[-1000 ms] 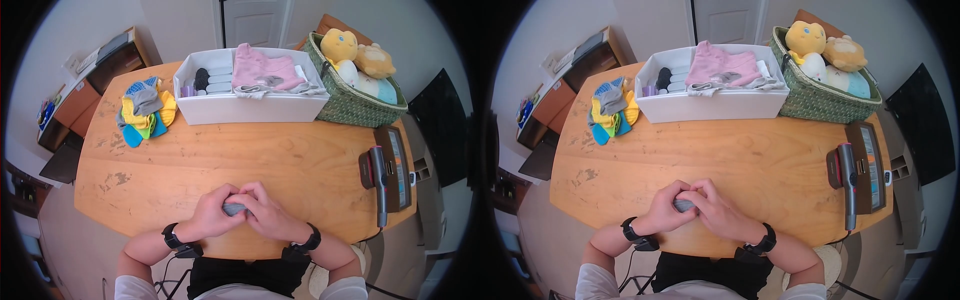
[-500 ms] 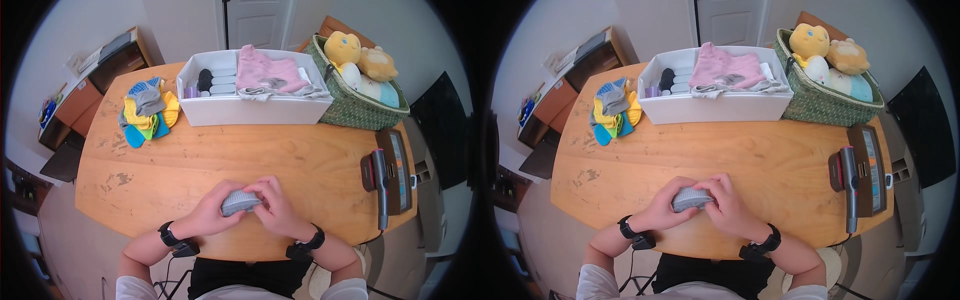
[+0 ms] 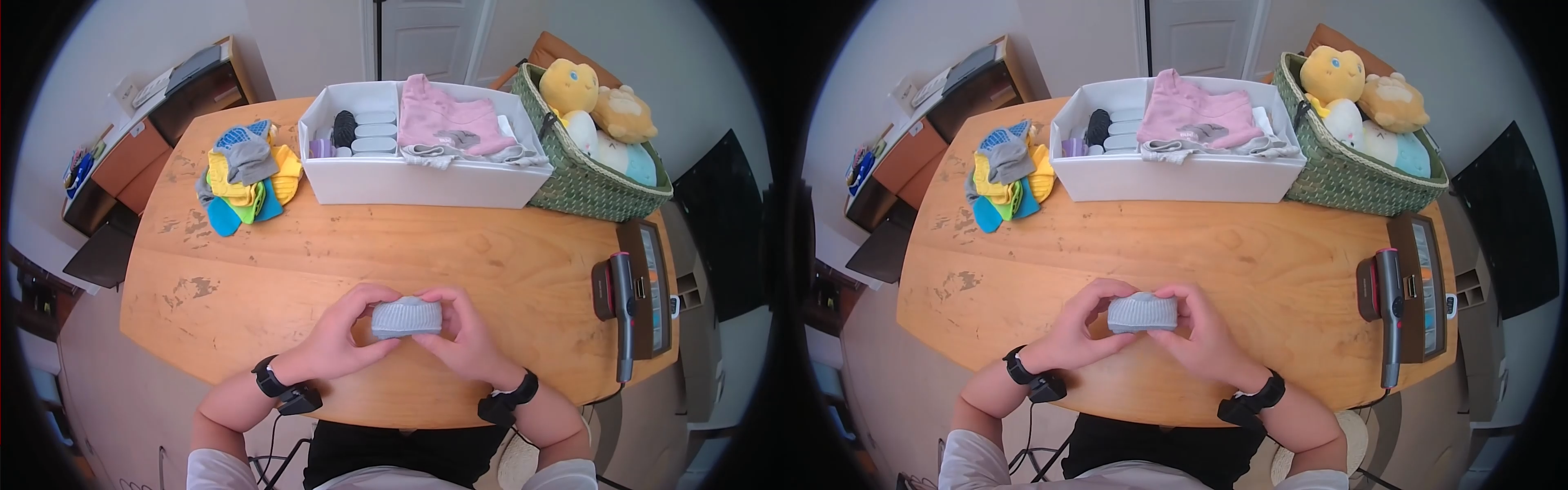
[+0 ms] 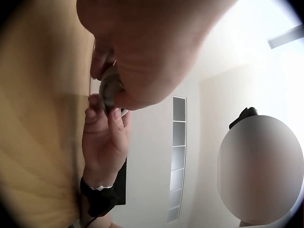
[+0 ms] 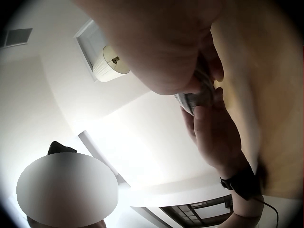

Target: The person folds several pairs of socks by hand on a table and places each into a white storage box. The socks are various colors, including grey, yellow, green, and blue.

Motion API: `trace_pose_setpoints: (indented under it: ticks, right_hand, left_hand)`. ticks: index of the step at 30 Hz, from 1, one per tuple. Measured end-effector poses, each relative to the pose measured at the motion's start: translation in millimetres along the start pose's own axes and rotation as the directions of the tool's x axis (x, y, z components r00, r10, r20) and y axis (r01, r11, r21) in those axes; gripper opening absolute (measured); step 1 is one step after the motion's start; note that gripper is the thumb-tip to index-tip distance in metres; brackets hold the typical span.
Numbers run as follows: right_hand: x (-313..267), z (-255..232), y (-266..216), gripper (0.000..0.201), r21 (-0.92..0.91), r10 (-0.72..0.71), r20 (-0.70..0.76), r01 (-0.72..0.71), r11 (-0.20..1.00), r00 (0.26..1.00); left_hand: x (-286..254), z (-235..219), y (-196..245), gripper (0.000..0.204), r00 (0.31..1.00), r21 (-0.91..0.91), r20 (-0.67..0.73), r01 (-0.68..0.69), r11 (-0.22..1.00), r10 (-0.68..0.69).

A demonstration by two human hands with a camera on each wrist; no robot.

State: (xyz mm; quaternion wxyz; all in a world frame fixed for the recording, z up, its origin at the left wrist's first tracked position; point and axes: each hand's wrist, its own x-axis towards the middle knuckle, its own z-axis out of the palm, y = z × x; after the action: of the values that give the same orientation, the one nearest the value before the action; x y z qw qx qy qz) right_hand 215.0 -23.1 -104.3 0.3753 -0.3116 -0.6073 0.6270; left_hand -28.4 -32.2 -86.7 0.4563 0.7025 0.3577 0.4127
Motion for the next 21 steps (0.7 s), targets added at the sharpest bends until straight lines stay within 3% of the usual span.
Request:
trace_pose_setpoints:
  ticks: [3,8,13,15,21]
  right_hand:
    - [2,-3,-2,0.052,0.006,-0.058,-0.059,0.058,0.998,0.997]
    - [4,-6,-33,0.051,-0.364,-0.125,-0.043,0.101,0.926,0.991]
    - [4,-9,-23,0.048,-0.382,-0.144,0.018,0.139,0.913,0.989]
    - [4,-8,-22,0.048,-0.377,-0.142,0.030,0.142,0.915,0.989]
    - [3,-9,-19,0.045,-0.338,-0.124,0.051,0.134,0.931,0.991]
  left_hand:
    - [0,-4,0,0.057,0.997,-0.065,0.013,0.077,0.995,-0.076]
    - [3,-13,3,0.055,0.993,-0.059,0.088,0.082,0.995,-0.077]
    - [2,-14,7,0.051,0.984,-0.041,0.150,0.102,0.994,-0.095]
    - [1,-18,8,0.047,0.953,-0.070,0.194,0.252,0.965,-0.234]
    - [3,-22,8,0.045,0.947,0.088,0.279,0.139,0.986,-0.159]
